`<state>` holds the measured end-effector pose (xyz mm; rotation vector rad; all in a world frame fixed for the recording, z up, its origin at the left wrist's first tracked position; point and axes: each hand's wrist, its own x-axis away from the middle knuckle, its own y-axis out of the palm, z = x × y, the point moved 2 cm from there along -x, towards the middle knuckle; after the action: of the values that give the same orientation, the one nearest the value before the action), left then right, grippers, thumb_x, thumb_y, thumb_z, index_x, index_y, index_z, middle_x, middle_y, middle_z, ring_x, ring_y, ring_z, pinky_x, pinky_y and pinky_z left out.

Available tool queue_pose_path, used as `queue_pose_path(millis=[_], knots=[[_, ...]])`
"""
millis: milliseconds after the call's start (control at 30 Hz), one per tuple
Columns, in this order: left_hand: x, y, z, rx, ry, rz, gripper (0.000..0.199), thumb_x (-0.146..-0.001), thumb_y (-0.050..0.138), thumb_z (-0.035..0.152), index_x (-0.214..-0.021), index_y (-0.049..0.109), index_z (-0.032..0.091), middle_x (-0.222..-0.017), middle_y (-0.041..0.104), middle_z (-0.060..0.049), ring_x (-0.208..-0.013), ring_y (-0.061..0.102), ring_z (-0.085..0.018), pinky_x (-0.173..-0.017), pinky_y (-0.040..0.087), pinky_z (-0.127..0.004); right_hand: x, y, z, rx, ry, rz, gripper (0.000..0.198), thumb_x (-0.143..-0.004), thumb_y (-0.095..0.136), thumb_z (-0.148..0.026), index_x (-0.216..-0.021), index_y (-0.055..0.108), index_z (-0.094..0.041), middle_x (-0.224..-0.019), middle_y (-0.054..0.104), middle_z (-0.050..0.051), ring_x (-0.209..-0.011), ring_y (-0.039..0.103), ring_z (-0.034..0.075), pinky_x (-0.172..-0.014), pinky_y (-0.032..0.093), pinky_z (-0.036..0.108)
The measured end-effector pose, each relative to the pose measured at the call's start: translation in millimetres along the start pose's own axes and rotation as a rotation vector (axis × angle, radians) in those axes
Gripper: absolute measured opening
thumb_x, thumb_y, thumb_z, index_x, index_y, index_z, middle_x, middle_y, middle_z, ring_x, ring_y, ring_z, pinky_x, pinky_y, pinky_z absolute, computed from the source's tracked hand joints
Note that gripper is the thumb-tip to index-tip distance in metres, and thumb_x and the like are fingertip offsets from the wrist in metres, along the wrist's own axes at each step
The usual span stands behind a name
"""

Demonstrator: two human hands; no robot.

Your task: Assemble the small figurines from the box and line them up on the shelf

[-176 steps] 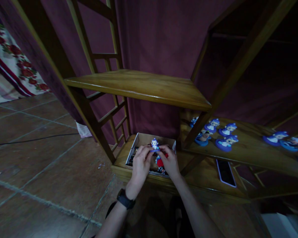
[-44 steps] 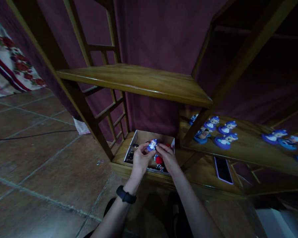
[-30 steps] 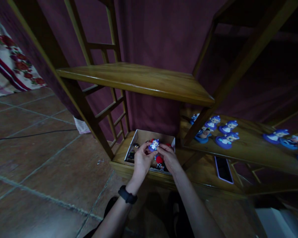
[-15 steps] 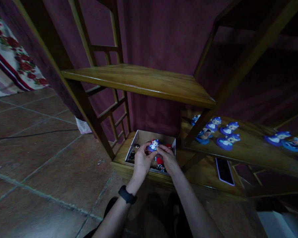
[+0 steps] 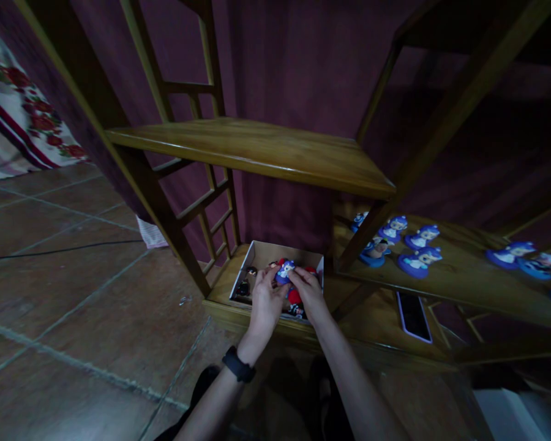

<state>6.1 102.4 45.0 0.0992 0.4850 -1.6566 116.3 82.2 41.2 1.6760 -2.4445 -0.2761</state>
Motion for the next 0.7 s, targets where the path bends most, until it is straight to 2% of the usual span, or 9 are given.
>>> queue_pose_path(millis=[200,467,700], knots=[[1,-1,3,-0.093,0.009,-0.005,0.034,-0.070,0.058,0.012,-0.104,0.058,0.018,-0.103,0.054,-0.009,-0.092,0.058,-0.020,-0.079,0.050,-0.035,3,7,-7,0.032,-0.046,-0.104,0.033,-0.071,0.061,-0.039,-0.097,0.066,-0.020,-0.093,0.068,0.002,-0.090,0.061,0.019,-0.085,0.045,0.032],[6,0,17,-0.242,0.050,0.010,0.036,-0.068,0.053,0.004,-0.101,0.055,0.020,-0.098,0.052,-0.007,-0.098,0.054,-0.021,-0.087,0.045,-0.038,-2,5,9,0.276,-0.108,-0.025,0.032,-0.072,0.059,-0.035,-0.101,0.063,-0.023,-0.094,0.068,0.002,-0.092,0.060,0.019,-0.085,0.046,0.033],[7,0,25,-0.265,0.028,-0.004,0.037,-0.066,0.054,0.004,-0.099,0.051,0.021,-0.096,0.049,-0.005,-0.093,0.055,-0.020,-0.085,0.046,-0.037,-1,4,7,0.281,-0.111,-0.049,0.032,-0.072,0.058,-0.030,-0.103,0.062,-0.024,-0.099,0.067,0.001,-0.095,0.060,0.019,-0.089,0.044,0.034]])
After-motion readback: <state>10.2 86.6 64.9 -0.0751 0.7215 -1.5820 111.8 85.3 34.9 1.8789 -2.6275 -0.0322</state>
